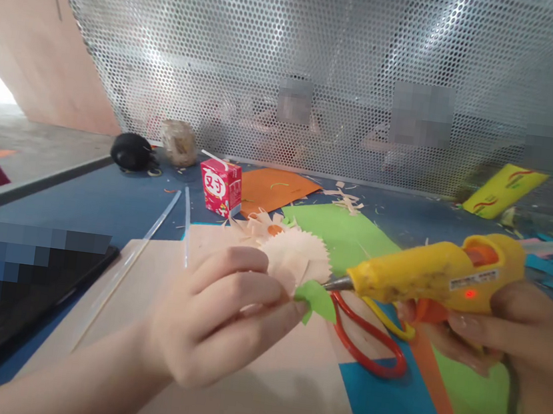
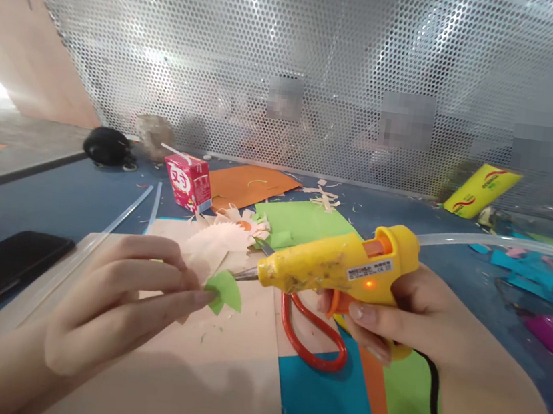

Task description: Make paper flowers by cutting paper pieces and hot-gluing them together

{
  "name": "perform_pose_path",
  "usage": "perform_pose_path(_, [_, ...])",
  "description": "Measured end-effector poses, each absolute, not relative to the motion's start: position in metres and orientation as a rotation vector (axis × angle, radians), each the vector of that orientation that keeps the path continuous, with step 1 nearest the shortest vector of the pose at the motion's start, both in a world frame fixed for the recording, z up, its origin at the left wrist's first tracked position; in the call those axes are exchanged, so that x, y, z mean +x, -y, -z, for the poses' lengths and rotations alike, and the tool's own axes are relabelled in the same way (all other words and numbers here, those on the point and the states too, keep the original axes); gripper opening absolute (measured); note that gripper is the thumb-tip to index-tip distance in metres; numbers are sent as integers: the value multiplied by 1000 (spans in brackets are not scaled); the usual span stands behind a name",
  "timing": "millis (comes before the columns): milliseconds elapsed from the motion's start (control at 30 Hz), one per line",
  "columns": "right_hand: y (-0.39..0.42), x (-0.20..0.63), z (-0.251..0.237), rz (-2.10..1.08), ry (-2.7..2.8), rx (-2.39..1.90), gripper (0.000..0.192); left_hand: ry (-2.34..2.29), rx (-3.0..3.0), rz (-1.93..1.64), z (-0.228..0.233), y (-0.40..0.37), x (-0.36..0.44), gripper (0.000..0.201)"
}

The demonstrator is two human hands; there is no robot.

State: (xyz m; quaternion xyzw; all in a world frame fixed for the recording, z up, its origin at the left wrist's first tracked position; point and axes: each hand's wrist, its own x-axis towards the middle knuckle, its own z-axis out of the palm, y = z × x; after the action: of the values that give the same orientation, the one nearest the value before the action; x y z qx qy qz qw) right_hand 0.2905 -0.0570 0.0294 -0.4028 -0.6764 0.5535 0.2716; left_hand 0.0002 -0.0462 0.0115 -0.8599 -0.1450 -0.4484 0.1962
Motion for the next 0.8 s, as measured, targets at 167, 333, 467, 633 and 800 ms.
perform_pose_path(167, [54, 294, -29, -1463, 1864, -1107, 14, 435, -2461, 1233, -9, 46, 0, 14])
perform_pose_path(333, [55, 292, -31, -1469, 1845, -1077, 15, 390, -2463, 1260, -6, 43, -2, 17])
perform_pose_path(467, [55, 292, -31, -1467, 1863, -1076, 17, 449, -2498, 1251, -9, 47, -1, 17])
perform_pose_path(633, [54, 294, -30, -1450, 1856, -1076, 12, 482, -2480, 1240, -14, 51, 1, 12])
perform_pose_path(800, [55, 295, -28, -1496, 1822, -1098, 11, 398, -2464, 1306, -8, 45, 0, 13])
